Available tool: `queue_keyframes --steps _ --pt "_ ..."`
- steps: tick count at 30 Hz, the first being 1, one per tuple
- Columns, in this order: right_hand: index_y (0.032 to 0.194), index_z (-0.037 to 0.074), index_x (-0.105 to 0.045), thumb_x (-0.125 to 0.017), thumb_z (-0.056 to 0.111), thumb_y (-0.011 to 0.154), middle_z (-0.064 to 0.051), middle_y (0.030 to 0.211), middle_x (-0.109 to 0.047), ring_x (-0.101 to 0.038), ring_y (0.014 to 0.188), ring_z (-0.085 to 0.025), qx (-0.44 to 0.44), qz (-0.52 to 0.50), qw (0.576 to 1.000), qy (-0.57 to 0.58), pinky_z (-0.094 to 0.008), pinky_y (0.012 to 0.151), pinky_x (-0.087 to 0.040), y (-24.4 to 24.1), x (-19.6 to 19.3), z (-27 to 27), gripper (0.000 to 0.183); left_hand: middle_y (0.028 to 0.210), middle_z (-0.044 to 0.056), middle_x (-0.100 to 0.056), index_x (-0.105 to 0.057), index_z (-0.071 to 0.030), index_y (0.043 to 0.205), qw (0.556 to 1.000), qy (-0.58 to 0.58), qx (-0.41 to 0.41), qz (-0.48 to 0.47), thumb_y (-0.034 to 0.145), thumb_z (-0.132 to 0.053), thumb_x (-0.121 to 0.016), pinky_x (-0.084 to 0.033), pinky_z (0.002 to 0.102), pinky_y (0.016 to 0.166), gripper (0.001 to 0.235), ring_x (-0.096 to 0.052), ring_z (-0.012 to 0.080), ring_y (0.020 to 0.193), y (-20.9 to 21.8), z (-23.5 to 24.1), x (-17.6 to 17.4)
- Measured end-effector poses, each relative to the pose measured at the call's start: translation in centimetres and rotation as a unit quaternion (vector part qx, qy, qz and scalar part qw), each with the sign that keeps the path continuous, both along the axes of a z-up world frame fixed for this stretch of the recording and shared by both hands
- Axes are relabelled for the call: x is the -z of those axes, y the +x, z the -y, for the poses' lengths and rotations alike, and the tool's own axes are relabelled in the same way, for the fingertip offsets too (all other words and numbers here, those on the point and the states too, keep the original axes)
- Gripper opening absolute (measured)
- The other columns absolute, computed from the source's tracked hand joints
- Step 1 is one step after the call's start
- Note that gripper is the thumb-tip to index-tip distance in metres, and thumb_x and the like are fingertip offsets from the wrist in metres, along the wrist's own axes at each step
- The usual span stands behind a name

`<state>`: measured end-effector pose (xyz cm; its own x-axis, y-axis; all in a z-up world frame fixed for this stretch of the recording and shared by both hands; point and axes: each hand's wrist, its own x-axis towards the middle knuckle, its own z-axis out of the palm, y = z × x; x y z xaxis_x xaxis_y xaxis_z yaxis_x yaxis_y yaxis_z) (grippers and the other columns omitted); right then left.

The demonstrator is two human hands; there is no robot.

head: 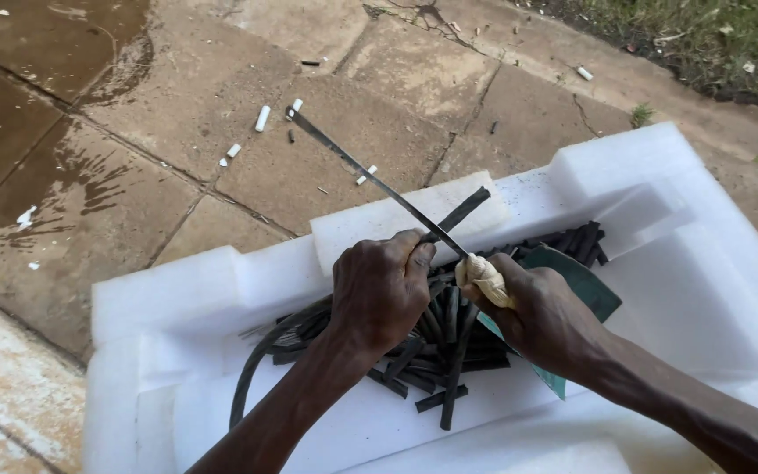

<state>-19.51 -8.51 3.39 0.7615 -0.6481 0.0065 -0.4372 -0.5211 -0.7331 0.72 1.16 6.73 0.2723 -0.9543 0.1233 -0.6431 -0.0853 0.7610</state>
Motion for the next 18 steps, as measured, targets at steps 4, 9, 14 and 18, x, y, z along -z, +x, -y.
queue_keyframes --steps 4,9,14,18 --pt "0.1 0.011 -0.067 -0.07 0.02 0.091 -0.016 0.056 -0.068 -0.068 0.039 -0.032 -0.012 0.006 0.999 -0.032 -0.037 0.04 -0.055 0.0 -0.2 -0.2 0.013 0.071 0.025 -0.071 -0.071 0.006 0.113 1.0 0.0 -0.004 -0.007 0.106 -0.022 -0.049 -0.056 0.044 0.04 0.037 -0.071 0.0399 0.056 0.2 -0.3 -0.1" --pt "0.102 0.009 -0.067 -0.073 0.017 0.087 -0.017 0.059 -0.069 -0.07 0.041 -0.033 -0.034 -0.008 0.997 -0.064 -0.038 0.041 -0.057 -0.5 0.3 0.0 0.017 0.072 0.024 -0.072 -0.072 0.004 0.115 0.999 0.004 -0.025 -0.032 0.106 -0.026 -0.049 -0.057 0.044 0.041 0.038 -0.072 0.0408 0.058 0.8 -0.3 0.6" --pt "0.102 0.01 -0.067 -0.07 0.02 0.089 -0.017 0.059 -0.07 -0.069 0.041 -0.033 -0.018 -0.072 0.996 -0.044 -0.039 0.042 -0.057 -0.9 0.4 0.6 0.017 0.068 0.021 -0.072 -0.075 0.003 0.108 0.999 -0.017 -0.028 -0.033 0.102 -0.019 -0.055 -0.057 0.041 0.043 0.03 -0.072 0.04 0.057 1.5 0.5 1.4" --pt "0.107 0.007 -0.065 -0.067 0.022 0.09 -0.021 0.065 -0.071 -0.072 0.051 -0.04 -0.02 -0.155 0.987 -0.041 -0.048 0.046 -0.055 3.3 -1.9 1.1 0.023 0.068 0.021 -0.073 -0.081 -0.009 0.099 0.997 0.032 0.045 0.059 0.092 -0.015 -0.057 -0.059 0.056 0.053 0.025 -0.07 0.0473 0.06 -0.9 1.6 2.7"
